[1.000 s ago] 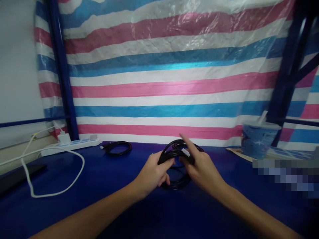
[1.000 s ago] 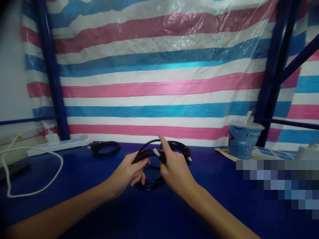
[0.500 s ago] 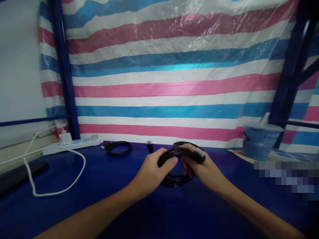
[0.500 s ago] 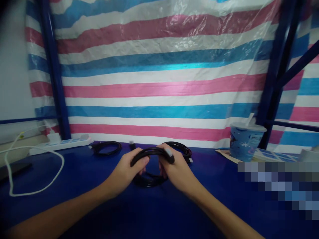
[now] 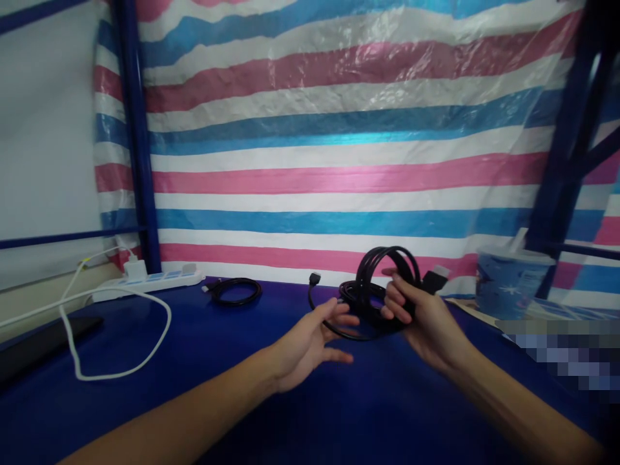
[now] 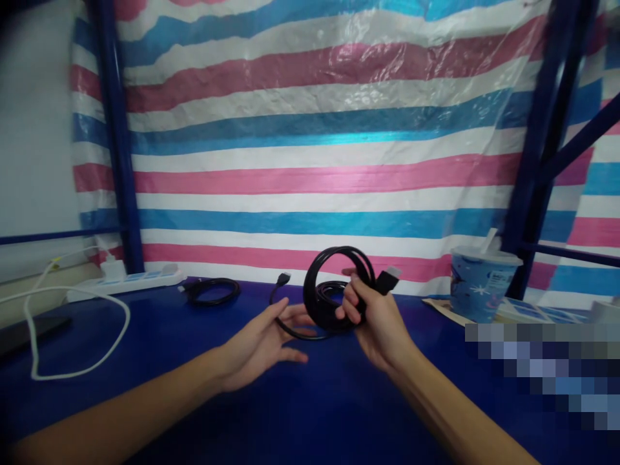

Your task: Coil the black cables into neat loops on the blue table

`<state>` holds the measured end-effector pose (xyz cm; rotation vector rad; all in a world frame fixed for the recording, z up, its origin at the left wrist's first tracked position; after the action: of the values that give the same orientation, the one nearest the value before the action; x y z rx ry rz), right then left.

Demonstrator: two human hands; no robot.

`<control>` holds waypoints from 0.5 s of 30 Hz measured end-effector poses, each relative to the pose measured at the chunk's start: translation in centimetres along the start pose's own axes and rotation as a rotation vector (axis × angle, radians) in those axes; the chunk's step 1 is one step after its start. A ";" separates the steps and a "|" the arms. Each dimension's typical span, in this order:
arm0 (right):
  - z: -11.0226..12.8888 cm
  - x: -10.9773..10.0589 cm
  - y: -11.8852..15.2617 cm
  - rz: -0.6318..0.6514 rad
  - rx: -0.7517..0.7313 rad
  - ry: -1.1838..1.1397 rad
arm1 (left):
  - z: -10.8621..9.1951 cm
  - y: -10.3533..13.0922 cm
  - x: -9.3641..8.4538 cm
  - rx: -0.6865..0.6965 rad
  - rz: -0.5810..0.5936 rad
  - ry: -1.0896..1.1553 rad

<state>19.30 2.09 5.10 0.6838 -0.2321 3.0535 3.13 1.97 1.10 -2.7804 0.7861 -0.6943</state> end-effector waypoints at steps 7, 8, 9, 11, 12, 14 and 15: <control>-3.7 1.7 0.5 0.292 -0.044 0.785 | -1.5 0.7 1.4 0.013 0.205 -0.005; -3.6 2.0 0.8 0.325 -0.074 0.851 | -1.4 1.0 1.5 -0.037 0.263 -0.033; -3.4 2.2 1.2 0.349 -0.110 0.895 | -1.3 1.3 1.7 -0.098 0.327 -0.043; -2.6 2.9 2.0 0.393 -0.190 0.962 | -1.2 2.0 2.2 -0.243 0.478 -0.046; -2.3 3.2 2.3 0.409 -0.228 0.977 | -1.2 2.4 2.6 -0.326 0.570 -0.058; -1.8 3.6 2.7 0.421 -0.248 0.946 | -1.2 3.2 3.0 -0.468 0.728 -0.103; -1.8 3.7 2.6 0.423 -0.223 0.897 | -1.3 3.5 3.1 -0.505 0.771 -0.129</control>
<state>15.14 -0.34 4.69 -0.8400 -0.7329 3.2370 3.23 -2.66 2.45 -2.4976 2.0531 -0.1767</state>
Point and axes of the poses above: each hand's wrist, its own y-axis away from the middle knuckle, its own x-axis out of the palm, z = x × y, the point moved 4 cm from there along -y, towards the middle knuckle, and after that the axes turned 11 degrees about x, right-handed, at the moved point
